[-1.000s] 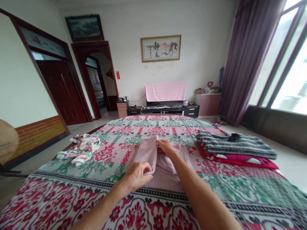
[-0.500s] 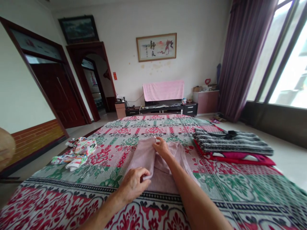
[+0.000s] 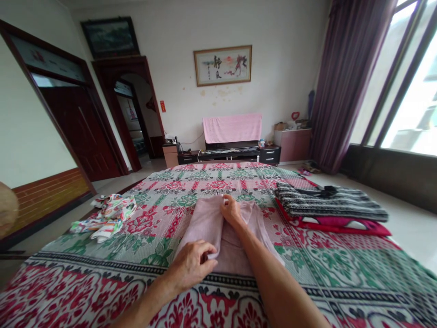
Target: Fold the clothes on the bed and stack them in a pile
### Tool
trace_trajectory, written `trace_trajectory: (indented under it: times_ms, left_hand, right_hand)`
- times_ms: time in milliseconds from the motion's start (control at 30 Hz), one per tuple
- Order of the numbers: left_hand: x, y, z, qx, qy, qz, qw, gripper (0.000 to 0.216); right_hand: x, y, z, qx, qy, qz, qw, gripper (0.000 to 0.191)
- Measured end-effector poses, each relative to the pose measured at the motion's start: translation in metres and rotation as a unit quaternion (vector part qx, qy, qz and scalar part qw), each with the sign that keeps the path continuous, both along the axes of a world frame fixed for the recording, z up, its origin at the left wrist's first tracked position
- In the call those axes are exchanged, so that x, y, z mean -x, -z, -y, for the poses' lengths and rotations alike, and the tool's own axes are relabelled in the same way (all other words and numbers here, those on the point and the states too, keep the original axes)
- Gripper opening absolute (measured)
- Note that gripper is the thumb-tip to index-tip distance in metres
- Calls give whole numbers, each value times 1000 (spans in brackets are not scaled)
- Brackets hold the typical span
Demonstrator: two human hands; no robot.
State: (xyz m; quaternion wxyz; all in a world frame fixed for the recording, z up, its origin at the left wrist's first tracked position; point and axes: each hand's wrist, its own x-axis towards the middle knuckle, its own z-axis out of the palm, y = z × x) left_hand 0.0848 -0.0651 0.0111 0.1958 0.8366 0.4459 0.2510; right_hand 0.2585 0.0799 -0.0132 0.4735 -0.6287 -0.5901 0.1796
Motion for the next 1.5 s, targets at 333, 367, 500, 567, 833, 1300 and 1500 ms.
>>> trace_trajectory:
  times_ms: [333, 367, 500, 567, 833, 1300, 1500]
  left_hand:
    - [25, -13, -25, -108, -108, 54, 987, 27]
    - [28, -8, -30, -126, -113, 31, 985, 31]
    - [32, 18, -34, -98, -98, -90, 986, 62]
    - [29, 27, -30, -68, -92, -143, 983, 72]
    - [16, 25, -13, -59, -96, -206, 972, 71]
    - [16, 26, -13, -68, -84, -179, 978, 66]
    - [40, 11, -31, -53, -231, -153, 959, 42]
  right_hand:
    - [9, -7, 12, -106, -16, 213, 971, 44]
    - [12, -9, 15, -114, -50, 222, 967, 43]
    - [21, -12, 22, -84, -158, 275, 945, 40]
    - [22, -9, 23, -51, -176, 306, 934, 38]
    - [19, -1, 21, 17, -179, 331, 926, 43]
    - [20, -2, 28, 7, -139, 355, 925, 45]
    - [13, -4, 19, 19, -70, 298, 952, 42]
